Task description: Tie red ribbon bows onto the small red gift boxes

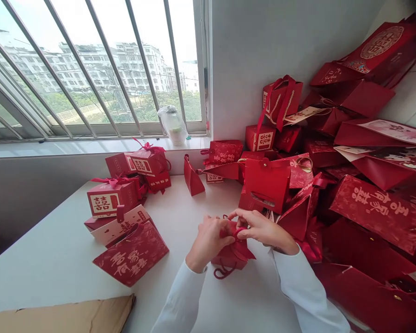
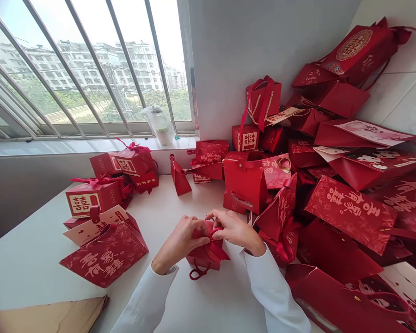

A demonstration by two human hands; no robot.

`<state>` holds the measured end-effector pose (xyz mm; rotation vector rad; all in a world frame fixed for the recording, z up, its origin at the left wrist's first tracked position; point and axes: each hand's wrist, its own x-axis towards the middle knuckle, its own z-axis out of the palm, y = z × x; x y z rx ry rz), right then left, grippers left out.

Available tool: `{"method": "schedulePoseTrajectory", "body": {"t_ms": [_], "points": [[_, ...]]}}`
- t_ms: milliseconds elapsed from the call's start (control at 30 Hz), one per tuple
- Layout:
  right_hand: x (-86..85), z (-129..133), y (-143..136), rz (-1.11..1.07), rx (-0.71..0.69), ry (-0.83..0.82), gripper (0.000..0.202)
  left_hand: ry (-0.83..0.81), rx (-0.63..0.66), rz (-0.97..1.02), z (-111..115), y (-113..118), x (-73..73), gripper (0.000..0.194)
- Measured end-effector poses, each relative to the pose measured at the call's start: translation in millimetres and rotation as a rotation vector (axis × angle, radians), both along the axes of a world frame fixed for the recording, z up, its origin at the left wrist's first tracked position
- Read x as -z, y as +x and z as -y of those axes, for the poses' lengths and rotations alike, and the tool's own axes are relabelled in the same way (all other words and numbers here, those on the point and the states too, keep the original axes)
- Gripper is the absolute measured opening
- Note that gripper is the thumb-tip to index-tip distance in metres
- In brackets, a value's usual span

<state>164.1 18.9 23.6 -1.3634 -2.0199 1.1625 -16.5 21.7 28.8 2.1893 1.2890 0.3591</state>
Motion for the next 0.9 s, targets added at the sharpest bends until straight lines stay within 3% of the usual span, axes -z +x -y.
{"method": "schedulePoseTrajectory", "body": {"t_ms": [233, 400, 567, 700, 900], "points": [[2.5, -1, -3, -0.026, -0.067, 0.009, 0.039, -0.017, 0.051, -0.114, -3, -2, 2.6, 0.006], [-1.0, -1, -1, 0.030, 0.007, -0.025, 0.043, -0.105, 0.148, 0.104, -11, -20, -3.8, 0.012], [-5.9, 2, 0, 0.088, 0.023, -0.086, 0.045, -0.195, 0.097, 0.144, -18, -42, -8.8, 0.020], [-3.2, 2, -3, 0.070, 0.037, -0.043, 0.043, -0.228, 0.113, 0.161, -20, -45, -7.8, 0.031], [-1.1, 1, -6, 0.063, 0.015, -0.034, 0.042, -0.269, 0.081, 0.283, -26, -43, 1.9, 0.027]]}}
